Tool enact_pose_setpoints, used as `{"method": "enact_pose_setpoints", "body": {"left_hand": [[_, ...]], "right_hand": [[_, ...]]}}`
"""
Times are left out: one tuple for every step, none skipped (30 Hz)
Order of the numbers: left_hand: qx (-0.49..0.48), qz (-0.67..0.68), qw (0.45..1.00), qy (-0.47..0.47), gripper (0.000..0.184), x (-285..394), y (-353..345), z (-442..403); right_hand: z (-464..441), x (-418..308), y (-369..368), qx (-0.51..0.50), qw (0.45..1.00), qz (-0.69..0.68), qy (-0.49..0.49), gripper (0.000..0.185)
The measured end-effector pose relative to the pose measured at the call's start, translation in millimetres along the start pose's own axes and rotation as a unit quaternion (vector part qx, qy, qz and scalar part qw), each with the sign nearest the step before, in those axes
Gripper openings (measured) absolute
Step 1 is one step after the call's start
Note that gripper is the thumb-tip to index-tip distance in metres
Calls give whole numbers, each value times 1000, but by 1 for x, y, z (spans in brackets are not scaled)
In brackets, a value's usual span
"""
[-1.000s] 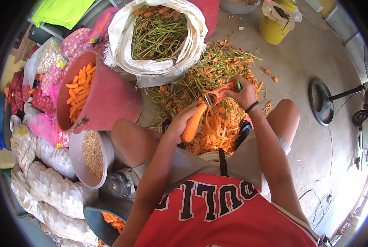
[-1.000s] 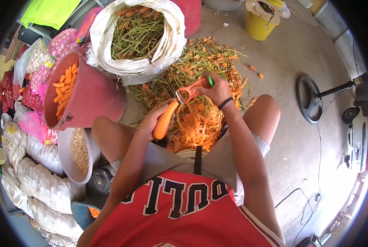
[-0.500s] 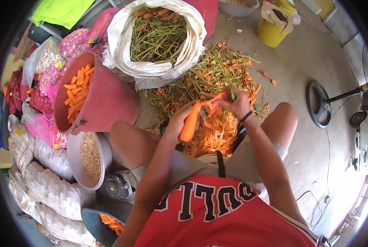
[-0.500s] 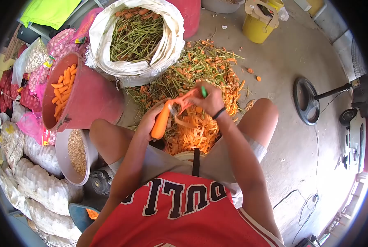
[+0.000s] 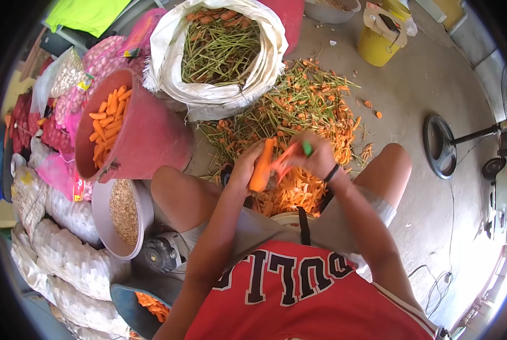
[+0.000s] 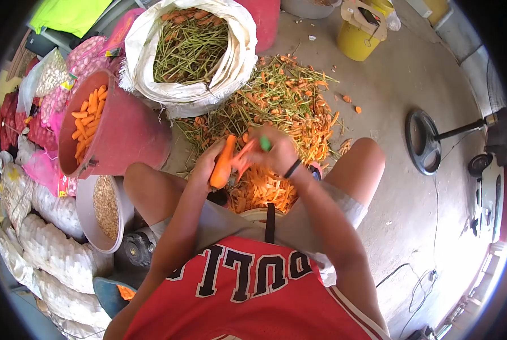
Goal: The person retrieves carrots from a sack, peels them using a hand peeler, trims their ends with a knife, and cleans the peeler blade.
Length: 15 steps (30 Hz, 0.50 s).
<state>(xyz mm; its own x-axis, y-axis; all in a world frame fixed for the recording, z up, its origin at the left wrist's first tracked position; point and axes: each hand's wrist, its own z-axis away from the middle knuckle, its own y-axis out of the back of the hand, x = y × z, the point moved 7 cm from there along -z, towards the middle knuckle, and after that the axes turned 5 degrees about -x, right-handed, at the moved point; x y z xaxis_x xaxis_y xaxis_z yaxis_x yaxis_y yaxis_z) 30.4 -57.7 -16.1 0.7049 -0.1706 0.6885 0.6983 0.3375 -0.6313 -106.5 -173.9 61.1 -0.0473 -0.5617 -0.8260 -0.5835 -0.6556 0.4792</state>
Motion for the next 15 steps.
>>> {"method": "enact_pose_setpoints", "body": {"left_hand": [[23, -1, 1000, -12, 40, 0, -3, -2], [47, -3, 999, -21, 40, 0, -4, -1], [52, -1, 999, -5, 39, -3, -3, 2], [47, -23, 999, 10, 39, -6, -1, 9], [37, -47, 998, 25, 39, -8, 0, 12], [22, -71, 996, 38, 40, -8, -3, 12], [39, -123, 991, 45, 41, -2, -14, 15], [22, -96, 994, 48, 41, -5, -15, 14], [7, -69, 996, 49, 40, -7, -12, 14], [-8, -41, 998, 48, 40, -5, -15, 13], [-11, -20, 999, 26, 36, 0, -18, 9], [5, -2, 1000, 16, 34, 3, -17, 6], [24, 16, 1000, 6, 33, 5, -15, 4], [44, 35, 998, -3, 31, 4, -12, 3], [70, 42, 996, -21, 33, 5, -11, 2]], "right_hand": [[5, -17, -12, -10, 999, 29, 37, 49], [8, -31, -20, -18, 996, 55, 73, 48], [5, -27, -17, -14, 997, 53, 53, 48], [1, -16, -9, -9, 998, 51, 27, 48], [-2, -3, 1, 1, 999, 51, 2, 48], [-7, 10, 16, 34, 997, 64, -20, 48], [-13, 21, 35, 65, 994, 81, -39, 48], [-14, 28, 49, 95, 989, 100, -56, 47], [-11, 34, 50, 104, 990, 67, -70, 47], [-8, 39, 45, 111, 990, 33, -80, 47], [-6, 43, 39, 116, 989, -2, -89, 47], [-4, 18, 24, 51, 994, 3, -93, 45], [1, -6, 5, 31, 1000, 2, 2, 45], [5, -22, -10, 10, 995, -1, 95, 45], [3, -25, -10, 13, 993, 34, 108, 45]]}}
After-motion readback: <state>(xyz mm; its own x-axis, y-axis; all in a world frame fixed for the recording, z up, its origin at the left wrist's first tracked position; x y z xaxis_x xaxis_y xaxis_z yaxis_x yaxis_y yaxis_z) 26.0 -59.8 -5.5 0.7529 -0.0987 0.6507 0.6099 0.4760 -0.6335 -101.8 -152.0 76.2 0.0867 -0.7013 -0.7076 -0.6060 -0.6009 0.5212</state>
